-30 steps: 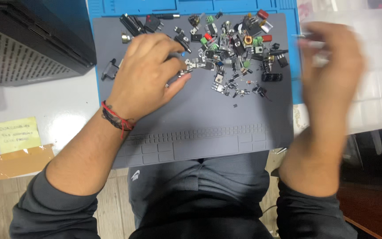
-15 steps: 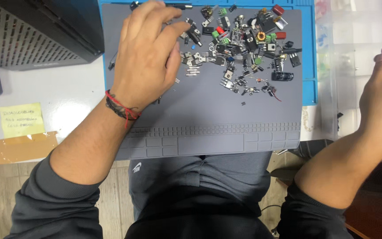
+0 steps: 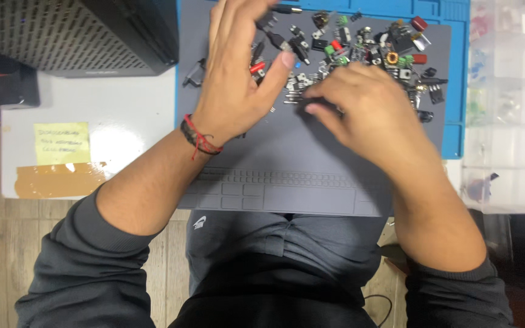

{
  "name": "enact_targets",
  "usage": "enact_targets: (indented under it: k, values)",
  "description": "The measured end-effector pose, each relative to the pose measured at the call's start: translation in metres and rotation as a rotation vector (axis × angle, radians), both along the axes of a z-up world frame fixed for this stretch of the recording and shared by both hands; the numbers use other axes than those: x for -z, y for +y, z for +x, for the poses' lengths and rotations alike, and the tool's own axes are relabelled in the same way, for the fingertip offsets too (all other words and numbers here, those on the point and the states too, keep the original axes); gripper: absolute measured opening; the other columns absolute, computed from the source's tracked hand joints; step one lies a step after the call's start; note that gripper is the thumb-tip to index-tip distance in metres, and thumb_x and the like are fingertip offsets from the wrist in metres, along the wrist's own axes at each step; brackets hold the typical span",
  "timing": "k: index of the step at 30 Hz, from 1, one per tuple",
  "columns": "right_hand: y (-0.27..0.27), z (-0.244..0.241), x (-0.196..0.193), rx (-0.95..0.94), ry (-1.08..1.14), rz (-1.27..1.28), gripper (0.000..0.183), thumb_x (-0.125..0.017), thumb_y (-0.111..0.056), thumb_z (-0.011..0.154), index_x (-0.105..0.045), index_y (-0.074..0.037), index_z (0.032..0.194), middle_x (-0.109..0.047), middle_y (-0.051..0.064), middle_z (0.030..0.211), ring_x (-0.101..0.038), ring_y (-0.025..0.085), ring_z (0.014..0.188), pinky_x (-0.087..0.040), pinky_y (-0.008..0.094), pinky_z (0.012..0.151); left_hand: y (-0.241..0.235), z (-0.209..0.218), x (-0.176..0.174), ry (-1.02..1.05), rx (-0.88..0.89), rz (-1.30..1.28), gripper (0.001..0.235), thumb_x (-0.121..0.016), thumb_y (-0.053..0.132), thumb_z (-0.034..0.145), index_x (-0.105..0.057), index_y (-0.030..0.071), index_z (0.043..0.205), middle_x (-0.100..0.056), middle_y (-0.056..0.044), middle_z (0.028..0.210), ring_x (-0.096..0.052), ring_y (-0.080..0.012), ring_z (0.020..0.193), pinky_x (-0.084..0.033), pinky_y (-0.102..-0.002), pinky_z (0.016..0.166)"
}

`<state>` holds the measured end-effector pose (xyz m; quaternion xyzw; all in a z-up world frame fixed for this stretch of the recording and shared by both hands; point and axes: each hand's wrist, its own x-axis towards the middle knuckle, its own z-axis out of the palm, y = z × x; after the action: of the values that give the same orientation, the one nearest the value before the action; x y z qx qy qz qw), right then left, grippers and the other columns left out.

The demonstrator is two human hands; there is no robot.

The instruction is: The person sorts a pile of loose electronic components on a gray mat placed on their lap. They use both hands to pick up, separate, and organize various items such as capacitors, resistors, and small circuit boards into smaller groups.

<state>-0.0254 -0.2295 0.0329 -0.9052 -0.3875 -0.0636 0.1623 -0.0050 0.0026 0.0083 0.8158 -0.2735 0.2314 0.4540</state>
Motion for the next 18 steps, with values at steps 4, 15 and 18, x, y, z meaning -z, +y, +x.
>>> enact_targets:
  k: [4,15,18]
  values:
    - [0.01,0.007,0.029,-0.005,-0.082,0.006,0.015,-0.079,-0.023,0.102,-0.075,-0.009,0.106,-0.068,0.004,0.093,-0.062,0.031,0.089,-0.048,0.043,0.08,0.004,0.003,0.023,0.238,0.021,-0.313,0.057,-0.035,0.054,0.11,-0.037,0.013,0.15,-0.049,-0.011,0.145,-0.051,-0.0271,0.14,-0.042,-0.045,0.127]
    - [0.013,0.001,0.04,-0.022,0.015,0.079,0.015,-0.079,-0.009,0.101,-0.077,-0.016,0.114,-0.057,0.005,0.1,-0.057,0.029,0.096,-0.041,0.042,0.082,0.004,0.015,0.033,0.247,0.107,-0.908,0.071,-0.016,0.07,0.108,-0.054,0.019,0.139,-0.06,-0.004,0.141,-0.059,-0.0185,0.129,-0.053,-0.038,0.103]
    - [0.014,0.001,0.038,-0.007,0.05,0.066,0.011,-0.076,-0.012,0.101,-0.076,-0.016,0.111,-0.063,0.001,0.102,-0.056,0.028,0.097,-0.041,0.041,0.088,0.003,0.012,0.02,0.234,0.05,-0.829,0.071,-0.015,0.07,0.105,-0.057,0.016,0.126,-0.063,-0.004,0.127,-0.063,-0.0185,0.12,-0.053,-0.033,0.095]
